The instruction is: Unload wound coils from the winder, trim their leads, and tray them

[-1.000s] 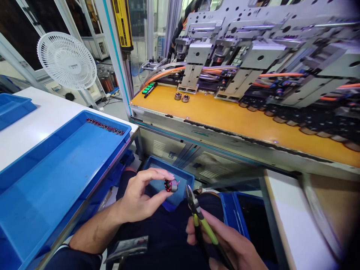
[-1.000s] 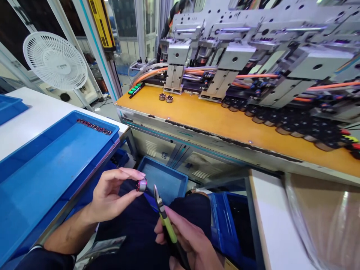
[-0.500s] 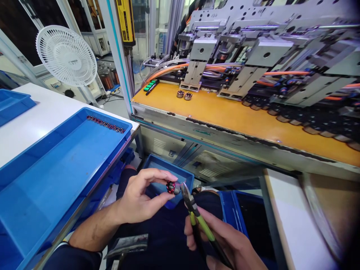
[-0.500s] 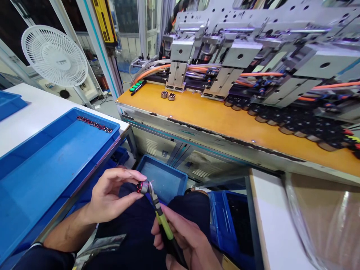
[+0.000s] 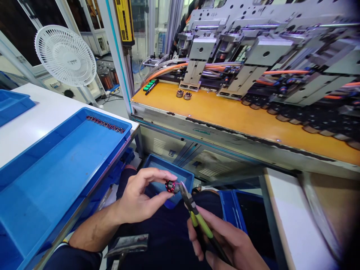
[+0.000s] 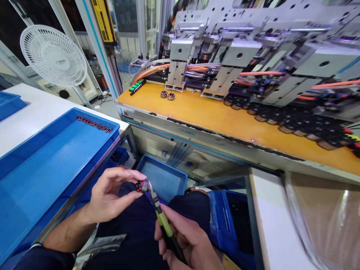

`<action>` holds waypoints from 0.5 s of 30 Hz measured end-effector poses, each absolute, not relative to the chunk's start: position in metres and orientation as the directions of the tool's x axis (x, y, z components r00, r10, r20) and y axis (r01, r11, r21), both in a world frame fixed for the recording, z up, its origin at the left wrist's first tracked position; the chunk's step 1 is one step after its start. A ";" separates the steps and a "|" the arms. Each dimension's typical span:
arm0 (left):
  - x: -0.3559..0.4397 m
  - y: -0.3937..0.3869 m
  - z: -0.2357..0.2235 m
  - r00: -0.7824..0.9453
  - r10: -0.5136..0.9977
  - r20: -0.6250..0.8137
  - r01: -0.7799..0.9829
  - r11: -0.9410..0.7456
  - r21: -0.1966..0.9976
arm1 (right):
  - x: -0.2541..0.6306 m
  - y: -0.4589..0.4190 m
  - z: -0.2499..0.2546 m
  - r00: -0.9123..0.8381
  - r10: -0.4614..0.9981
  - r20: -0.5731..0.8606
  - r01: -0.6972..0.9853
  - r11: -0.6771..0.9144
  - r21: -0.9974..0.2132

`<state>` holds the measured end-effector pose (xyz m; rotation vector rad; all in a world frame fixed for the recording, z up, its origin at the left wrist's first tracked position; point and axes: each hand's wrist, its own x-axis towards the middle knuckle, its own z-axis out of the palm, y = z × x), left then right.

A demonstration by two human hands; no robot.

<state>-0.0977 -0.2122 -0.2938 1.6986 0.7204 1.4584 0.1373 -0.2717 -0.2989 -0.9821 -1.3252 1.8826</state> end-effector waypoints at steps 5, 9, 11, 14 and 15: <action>-0.097 -0.212 -0.295 0.181 0.832 0.524 -0.038 -0.526 0.849 | 0.137 -0.268 -0.301 -0.446 0.838 -0.314 0.087 -0.309 -0.947; -0.099 -0.211 -0.296 0.160 0.863 0.480 -0.038 -0.480 0.876 | 0.135 -0.258 -0.292 -0.437 0.854 -0.284 0.212 -0.209 -0.955; -0.100 -0.209 -0.298 0.161 0.914 0.372 -0.144 -0.351 0.925 | 0.136 -0.252 -0.287 -0.433 0.874 -0.223 0.337 -0.073 -0.939; -0.102 -0.206 -0.306 0.173 0.981 0.088 -0.409 -0.010 0.913 | 0.146 -0.228 -0.276 -0.436 0.900 0.002 0.566 0.276 -0.777; -0.103 -0.206 -0.309 0.179 0.984 -0.009 -0.477 0.095 0.874 | 0.152 -0.212 -0.271 -0.429 0.895 0.124 0.620 0.392 -0.679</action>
